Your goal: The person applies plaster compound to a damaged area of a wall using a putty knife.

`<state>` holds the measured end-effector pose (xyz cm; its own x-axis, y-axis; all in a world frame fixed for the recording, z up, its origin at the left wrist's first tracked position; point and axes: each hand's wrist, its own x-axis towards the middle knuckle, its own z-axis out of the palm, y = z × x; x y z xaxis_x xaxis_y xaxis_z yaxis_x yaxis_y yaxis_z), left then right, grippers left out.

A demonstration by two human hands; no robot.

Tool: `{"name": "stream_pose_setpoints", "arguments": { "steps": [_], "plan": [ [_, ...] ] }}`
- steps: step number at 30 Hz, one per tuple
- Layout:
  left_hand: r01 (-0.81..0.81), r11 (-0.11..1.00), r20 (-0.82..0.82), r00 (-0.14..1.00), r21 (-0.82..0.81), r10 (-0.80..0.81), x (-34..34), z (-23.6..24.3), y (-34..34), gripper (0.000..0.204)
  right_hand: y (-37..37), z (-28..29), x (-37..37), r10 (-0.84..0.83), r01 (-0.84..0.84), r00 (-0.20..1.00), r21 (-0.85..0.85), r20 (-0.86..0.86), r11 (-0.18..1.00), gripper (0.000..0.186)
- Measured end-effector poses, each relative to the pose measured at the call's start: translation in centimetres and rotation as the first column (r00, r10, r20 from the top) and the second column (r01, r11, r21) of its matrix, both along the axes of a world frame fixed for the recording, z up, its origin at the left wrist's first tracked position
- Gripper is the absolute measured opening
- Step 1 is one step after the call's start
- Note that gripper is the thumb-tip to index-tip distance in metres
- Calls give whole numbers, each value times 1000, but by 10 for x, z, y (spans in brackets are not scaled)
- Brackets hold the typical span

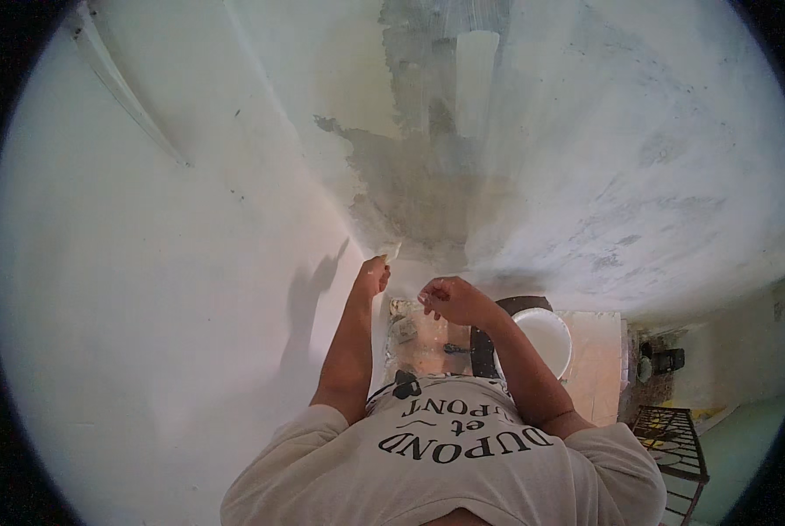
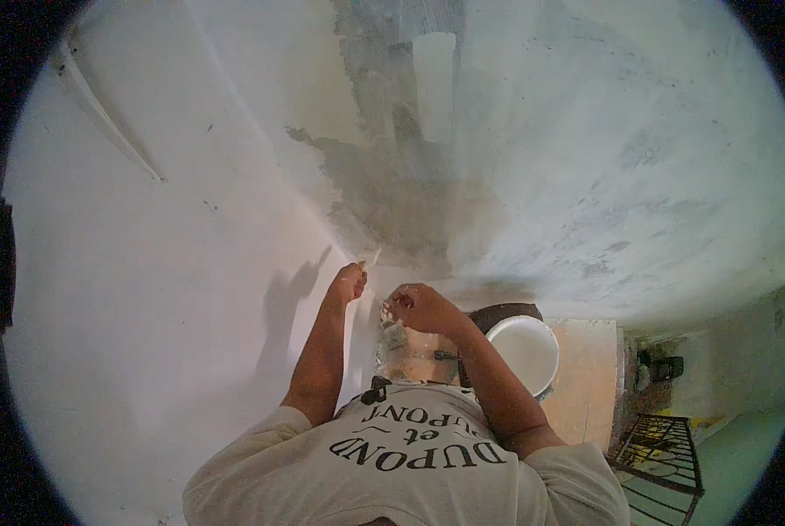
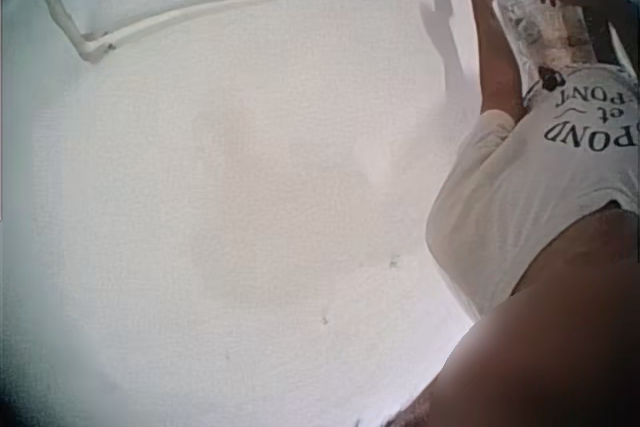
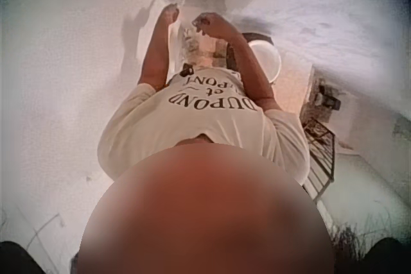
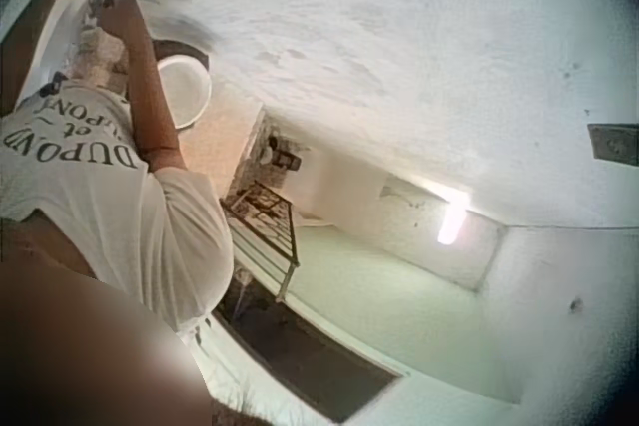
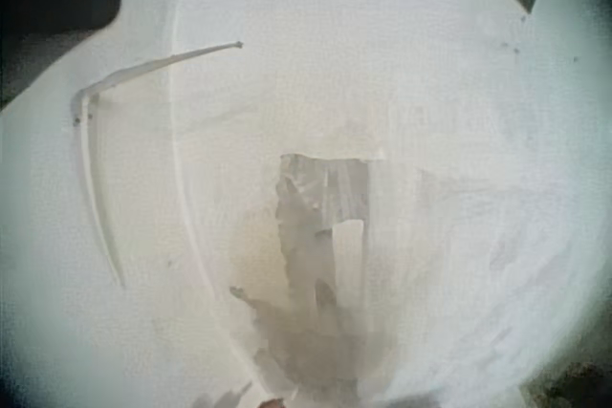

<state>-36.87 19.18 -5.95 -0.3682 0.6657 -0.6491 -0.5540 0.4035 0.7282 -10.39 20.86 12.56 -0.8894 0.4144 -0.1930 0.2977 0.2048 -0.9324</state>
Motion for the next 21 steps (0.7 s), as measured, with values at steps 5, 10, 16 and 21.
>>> {"name": "stream_pose_setpoints", "arguments": {
  "steps": [5, 10, 16, 21],
  "plan": [
    [-59, 983, -192, 977, 176, 93, 32, 128, 13, 28, 5, 3, 11, -31, 34, 998, -69, 48, 997, 30],
    [-10, 946, -280, 954, 325, 107, 40, 281, 21, 29, 9, 5, 6, -57, 58, 998, -44, 2, 997, 35],
    [106, 829, -336, 936, 549, 103, 46, 396, 16, 28, 9, 9, 2, -15, 16, 1000, 4, -11, 1000, 36],
    [133, 797, -369, 922, 590, 119, 57, 407, 25, 28, 7, 9, 11, -32, 32, 999, 6, 7, 999, 35]
  ]
}}
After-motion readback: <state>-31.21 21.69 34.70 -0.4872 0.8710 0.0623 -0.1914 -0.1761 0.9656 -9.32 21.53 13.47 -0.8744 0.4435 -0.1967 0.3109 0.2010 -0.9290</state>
